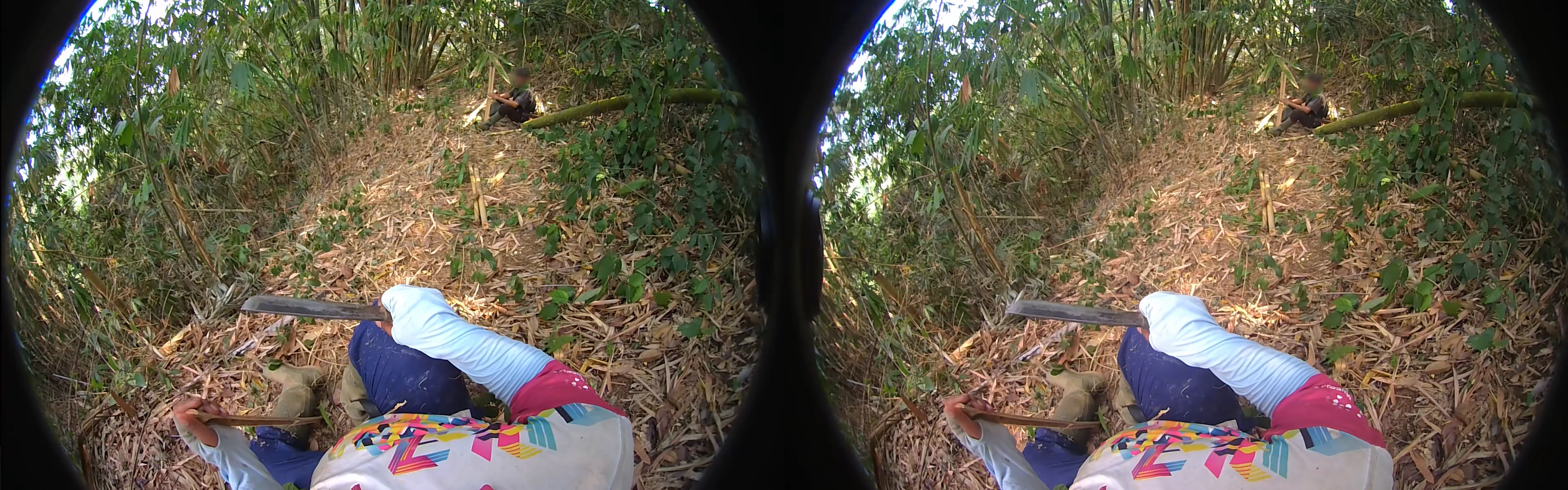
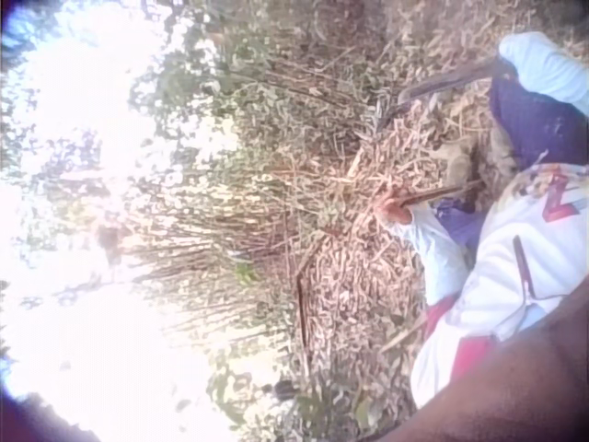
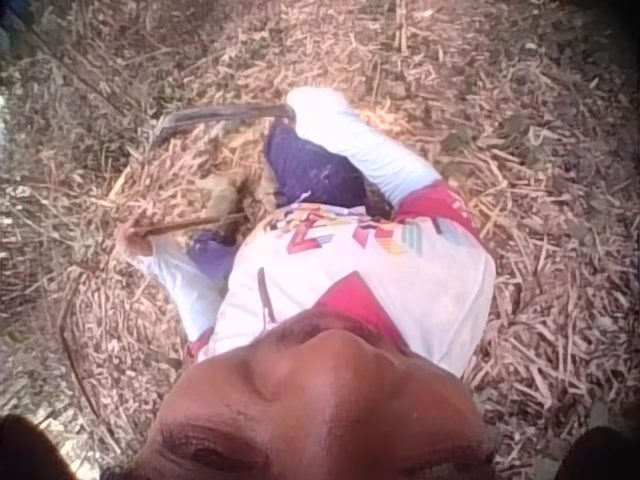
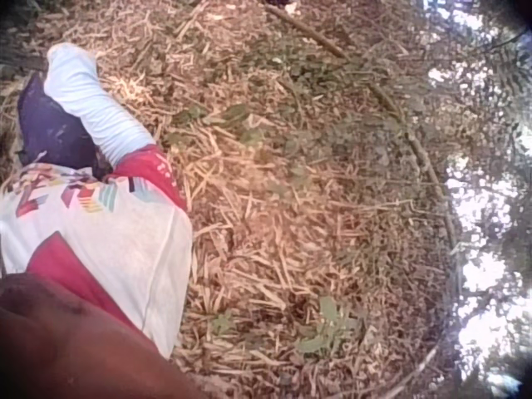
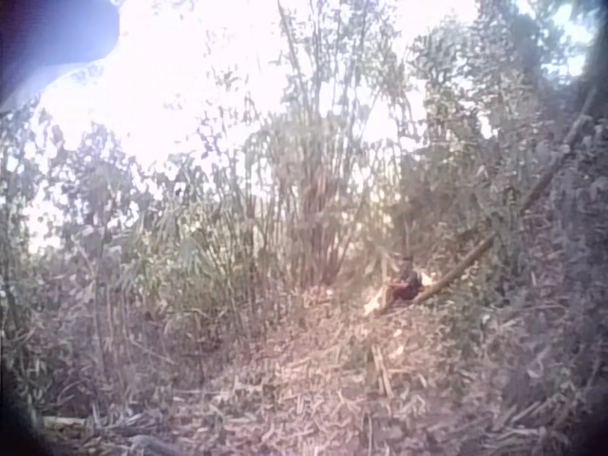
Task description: The person sits on the forest floor and uses a large machete to split a piece of bamboo. They hold the bamboo with one hand and strike it repeatedly with the machete to separate it into thinner strips.
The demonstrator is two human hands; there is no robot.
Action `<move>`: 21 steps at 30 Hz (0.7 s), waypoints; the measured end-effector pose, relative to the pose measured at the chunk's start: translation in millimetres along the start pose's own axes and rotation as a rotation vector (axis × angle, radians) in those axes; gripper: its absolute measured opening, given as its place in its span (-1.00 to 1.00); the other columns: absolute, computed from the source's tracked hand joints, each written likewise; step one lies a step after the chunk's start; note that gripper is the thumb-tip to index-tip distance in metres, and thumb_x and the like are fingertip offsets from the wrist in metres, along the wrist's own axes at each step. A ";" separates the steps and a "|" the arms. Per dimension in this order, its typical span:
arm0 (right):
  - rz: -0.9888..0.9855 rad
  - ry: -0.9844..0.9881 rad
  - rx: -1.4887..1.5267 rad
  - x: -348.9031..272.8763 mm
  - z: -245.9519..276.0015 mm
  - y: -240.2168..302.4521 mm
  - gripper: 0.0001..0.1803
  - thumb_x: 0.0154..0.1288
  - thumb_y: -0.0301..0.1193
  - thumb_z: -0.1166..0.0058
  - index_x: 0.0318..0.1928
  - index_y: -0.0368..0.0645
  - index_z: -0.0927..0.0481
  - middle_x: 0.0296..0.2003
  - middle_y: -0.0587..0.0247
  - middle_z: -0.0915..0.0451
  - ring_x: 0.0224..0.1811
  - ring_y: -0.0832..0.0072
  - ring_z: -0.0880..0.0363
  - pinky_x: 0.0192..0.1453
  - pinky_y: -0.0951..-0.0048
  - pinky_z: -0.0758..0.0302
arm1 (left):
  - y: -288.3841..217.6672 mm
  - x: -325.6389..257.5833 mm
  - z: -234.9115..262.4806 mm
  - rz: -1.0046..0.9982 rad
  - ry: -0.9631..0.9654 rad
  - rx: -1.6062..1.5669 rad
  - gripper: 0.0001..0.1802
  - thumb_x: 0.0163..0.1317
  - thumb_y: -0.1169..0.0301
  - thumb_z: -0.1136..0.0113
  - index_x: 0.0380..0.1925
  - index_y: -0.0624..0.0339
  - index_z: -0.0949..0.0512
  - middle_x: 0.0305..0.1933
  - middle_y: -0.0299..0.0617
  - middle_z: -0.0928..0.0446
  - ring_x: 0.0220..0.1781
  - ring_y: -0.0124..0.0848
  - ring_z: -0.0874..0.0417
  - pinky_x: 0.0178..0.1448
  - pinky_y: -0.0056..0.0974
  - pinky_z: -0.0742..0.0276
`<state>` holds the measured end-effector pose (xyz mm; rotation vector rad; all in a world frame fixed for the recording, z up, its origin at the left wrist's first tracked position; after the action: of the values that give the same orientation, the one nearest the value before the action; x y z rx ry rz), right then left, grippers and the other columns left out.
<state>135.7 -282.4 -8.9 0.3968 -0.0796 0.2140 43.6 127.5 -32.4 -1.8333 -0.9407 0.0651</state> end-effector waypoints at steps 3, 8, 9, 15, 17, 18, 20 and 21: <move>0.010 -0.020 -0.001 1.1 -2.4 -2.2 -0.76 0.07 -0.29 -0.28 -0.27 -0.12 -0.62 -0.37 0.07 -0.61 -0.30 0.11 -0.62 -0.21 0.24 -0.53 | 2.0 -1.6 -1.5 -0.080 0.150 -0.027 -0.43 0.19 -0.09 -0.24 -0.14 0.19 -0.38 -0.48 -0.23 -0.37 -0.48 -0.45 -0.46 -0.44 -0.41 -0.45; -0.044 0.043 -0.043 2.3 -5.3 -2.6 -0.77 0.08 -0.29 -0.28 -0.28 -0.12 -0.61 -0.39 0.08 -0.60 -0.29 0.11 -0.62 -0.21 0.23 -0.52 | 25.9 -17.3 11.6 -0.080 0.271 0.107 -0.25 -0.03 0.11 -0.50 0.08 0.22 -0.35 -0.37 -0.19 -0.47 -0.31 -0.36 -0.55 -0.14 -0.29 -0.54; -0.037 0.047 -0.033 3.1 -5.8 -0.7 -0.77 0.08 -0.29 -0.27 -0.28 -0.12 -0.61 -0.39 0.08 -0.60 -0.29 0.12 -0.62 -0.21 0.23 -0.52 | 33.8 -21.3 18.2 -0.025 0.275 0.153 -0.24 -0.03 0.14 -0.50 0.10 0.21 -0.34 -0.34 -0.17 -0.49 -0.28 -0.36 -0.56 -0.09 -0.29 -0.53; -0.042 0.048 -0.005 0.4 -2.4 0.4 -0.78 0.10 -0.27 -0.26 -0.30 -0.09 -0.61 -0.39 0.06 -0.60 -0.28 0.10 -0.61 -0.20 0.20 -0.51 | 118.1 -50.7 77.0 0.275 0.287 0.220 -0.26 0.03 0.27 -0.46 0.18 0.21 -0.31 -0.19 -0.09 -0.58 -0.12 -0.36 -0.56 0.06 -0.25 -0.45; -0.046 0.042 0.001 0.0 1.5 4.1 -0.78 0.10 -0.27 -0.25 -0.30 -0.09 -0.60 -0.39 0.06 -0.60 -0.28 0.10 -0.61 -0.20 0.19 -0.51 | 121.8 -56.5 87.4 0.261 0.284 0.266 -0.36 0.15 0.29 -0.36 0.17 0.25 -0.31 -0.16 -0.07 -0.60 -0.13 -0.34 -0.58 0.08 -0.24 -0.44; -0.046 0.044 -0.005 0.2 0.9 3.9 -0.78 0.10 -0.27 -0.25 -0.30 -0.09 -0.60 -0.39 0.06 -0.61 -0.29 0.09 -0.61 -0.20 0.19 -0.51 | 125.0 -58.0 94.1 0.272 0.262 0.275 -0.39 0.18 0.29 -0.33 0.17 0.26 -0.31 -0.17 -0.07 -0.60 -0.13 -0.34 -0.58 0.09 -0.23 -0.44; -0.046 0.048 -0.016 1.3 -1.3 3.1 -0.78 0.10 -0.26 -0.25 -0.32 -0.10 -0.60 -0.39 0.06 -0.61 -0.29 0.09 -0.61 -0.20 0.19 -0.51 | 131.3 -59.3 104.1 0.294 0.219 0.274 -0.44 0.23 0.30 -0.27 0.16 0.28 -0.33 -0.18 -0.06 -0.60 -0.13 -0.33 -0.59 0.10 -0.22 -0.43; -0.048 0.048 -0.020 1.5 -1.4 3.8 -0.79 0.09 -0.26 -0.26 -0.32 -0.10 -0.61 -0.39 0.06 -0.61 -0.30 0.09 -0.61 -0.20 0.19 -0.51 | 133.9 -59.7 107.7 0.305 0.198 0.265 -0.47 0.25 0.30 -0.24 0.15 0.28 -0.34 -0.18 -0.06 -0.61 -0.13 -0.32 -0.59 0.11 -0.22 -0.43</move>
<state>136.4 -278.2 -8.5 0.3730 -0.0248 0.1754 30.8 150.3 -212.5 -1.6860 -0.4853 0.1843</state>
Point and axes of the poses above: each hand's wrist, its own x-axis towards the middle knuckle, its own z-axis out of the back of the hand, y = z × x, the point moved 10 cm from there along x, towards the middle knuckle
